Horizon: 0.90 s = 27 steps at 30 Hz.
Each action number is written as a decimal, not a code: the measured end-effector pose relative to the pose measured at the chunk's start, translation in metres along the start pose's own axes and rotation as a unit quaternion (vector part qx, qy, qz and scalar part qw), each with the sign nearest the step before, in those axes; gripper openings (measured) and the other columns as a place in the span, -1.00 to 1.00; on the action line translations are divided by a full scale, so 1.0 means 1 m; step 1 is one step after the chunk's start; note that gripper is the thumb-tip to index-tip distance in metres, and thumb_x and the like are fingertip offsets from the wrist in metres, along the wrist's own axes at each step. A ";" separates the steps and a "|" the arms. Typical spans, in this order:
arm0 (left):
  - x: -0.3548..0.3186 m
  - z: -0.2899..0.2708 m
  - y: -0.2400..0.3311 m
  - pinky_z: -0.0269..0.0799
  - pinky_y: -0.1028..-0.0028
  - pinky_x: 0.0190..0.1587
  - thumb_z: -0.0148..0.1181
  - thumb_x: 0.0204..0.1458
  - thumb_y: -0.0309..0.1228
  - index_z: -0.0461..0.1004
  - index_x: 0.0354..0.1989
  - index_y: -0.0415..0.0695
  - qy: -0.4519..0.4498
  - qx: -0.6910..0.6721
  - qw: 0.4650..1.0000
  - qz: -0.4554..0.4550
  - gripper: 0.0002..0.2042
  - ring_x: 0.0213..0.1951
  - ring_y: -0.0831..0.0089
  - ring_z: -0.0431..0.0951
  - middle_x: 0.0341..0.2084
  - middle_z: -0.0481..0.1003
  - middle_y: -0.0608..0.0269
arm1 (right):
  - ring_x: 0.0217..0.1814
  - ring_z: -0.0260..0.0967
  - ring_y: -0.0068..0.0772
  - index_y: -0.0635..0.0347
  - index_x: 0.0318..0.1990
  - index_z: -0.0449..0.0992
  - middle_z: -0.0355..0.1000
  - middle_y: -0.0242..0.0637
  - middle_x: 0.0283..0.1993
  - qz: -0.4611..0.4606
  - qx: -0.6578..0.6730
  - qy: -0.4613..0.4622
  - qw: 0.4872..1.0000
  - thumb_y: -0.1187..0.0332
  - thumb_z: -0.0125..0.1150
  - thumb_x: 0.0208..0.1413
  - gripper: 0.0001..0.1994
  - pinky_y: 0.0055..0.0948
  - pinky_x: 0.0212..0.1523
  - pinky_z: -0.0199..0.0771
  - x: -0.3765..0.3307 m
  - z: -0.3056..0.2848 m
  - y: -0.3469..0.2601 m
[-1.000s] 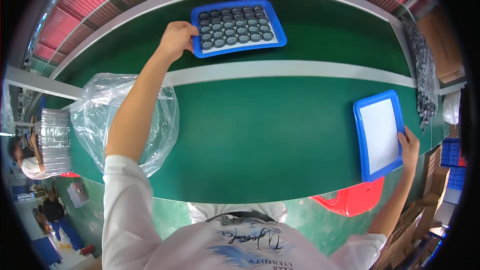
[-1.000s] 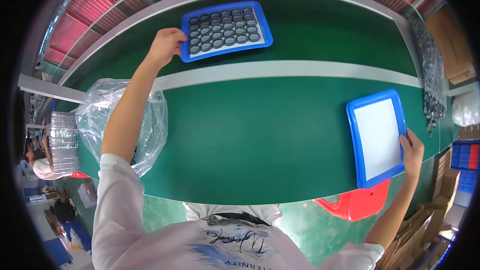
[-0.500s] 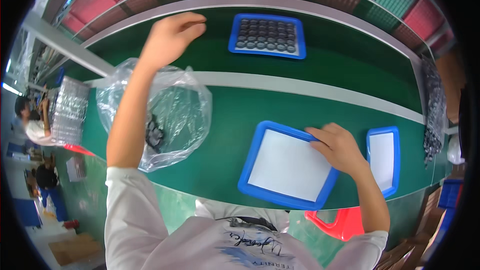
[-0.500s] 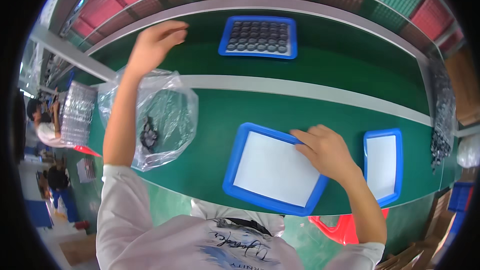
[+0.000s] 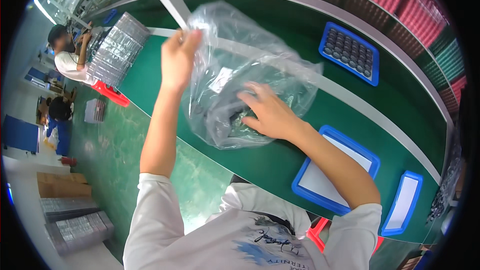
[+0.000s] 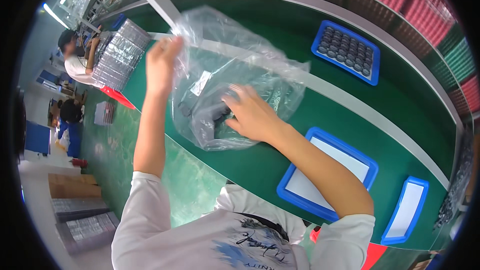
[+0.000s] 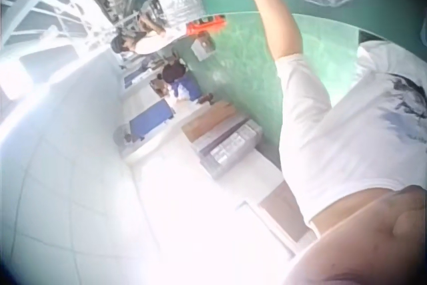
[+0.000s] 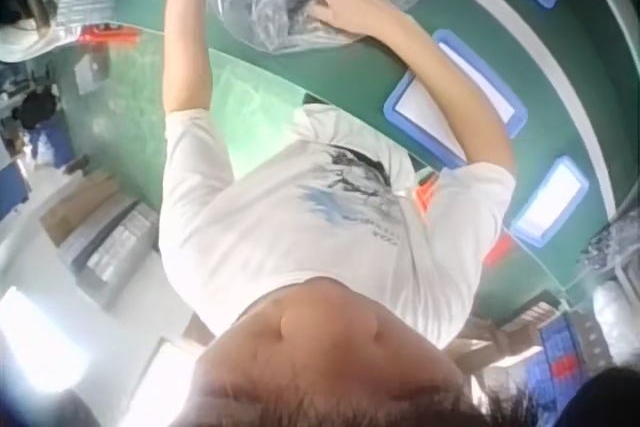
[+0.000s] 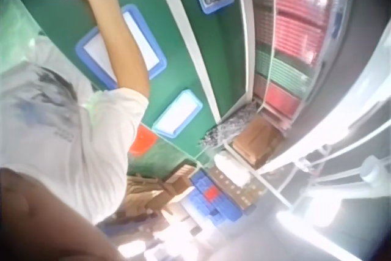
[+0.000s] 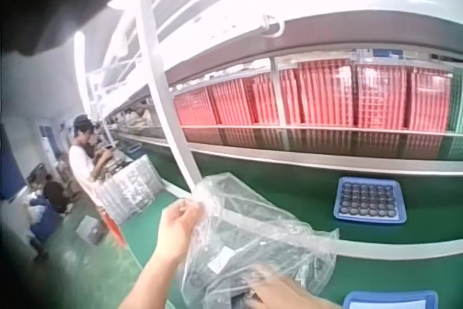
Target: Sorting small grey electronic components from a plastic bag into a blue tray.
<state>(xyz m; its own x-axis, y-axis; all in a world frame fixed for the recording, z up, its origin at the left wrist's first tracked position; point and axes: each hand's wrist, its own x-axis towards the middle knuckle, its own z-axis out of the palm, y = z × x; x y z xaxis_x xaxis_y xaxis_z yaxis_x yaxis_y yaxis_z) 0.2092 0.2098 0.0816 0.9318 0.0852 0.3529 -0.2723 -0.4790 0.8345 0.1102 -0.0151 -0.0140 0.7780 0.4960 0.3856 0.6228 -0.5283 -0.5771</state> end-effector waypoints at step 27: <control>-0.134 0.031 -0.096 0.47 0.17 -0.07 0.17 0.26 -0.25 0.46 0.03 -0.22 0.125 -0.041 0.984 -0.123 -0.69 -0.17 0.01 0.56 -0.21 0.53 -0.11 | 0.33 0.17 0.24 -0.16 0.20 0.53 0.23 -0.09 0.35 -0.028 -0.227 0.022 0.973 0.20 0.38 -0.11 -0.41 0.30 0.24 0.22 -0.001 0.035 -0.025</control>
<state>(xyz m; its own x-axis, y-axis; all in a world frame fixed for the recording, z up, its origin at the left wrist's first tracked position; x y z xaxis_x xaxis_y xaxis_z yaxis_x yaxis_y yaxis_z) 0.1177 0.2172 -0.0594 0.8861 0.4076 0.2206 -0.0740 -0.3454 0.9355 0.0909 0.0220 -0.0255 0.7390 0.5075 0.4430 0.6284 -0.7563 -0.1818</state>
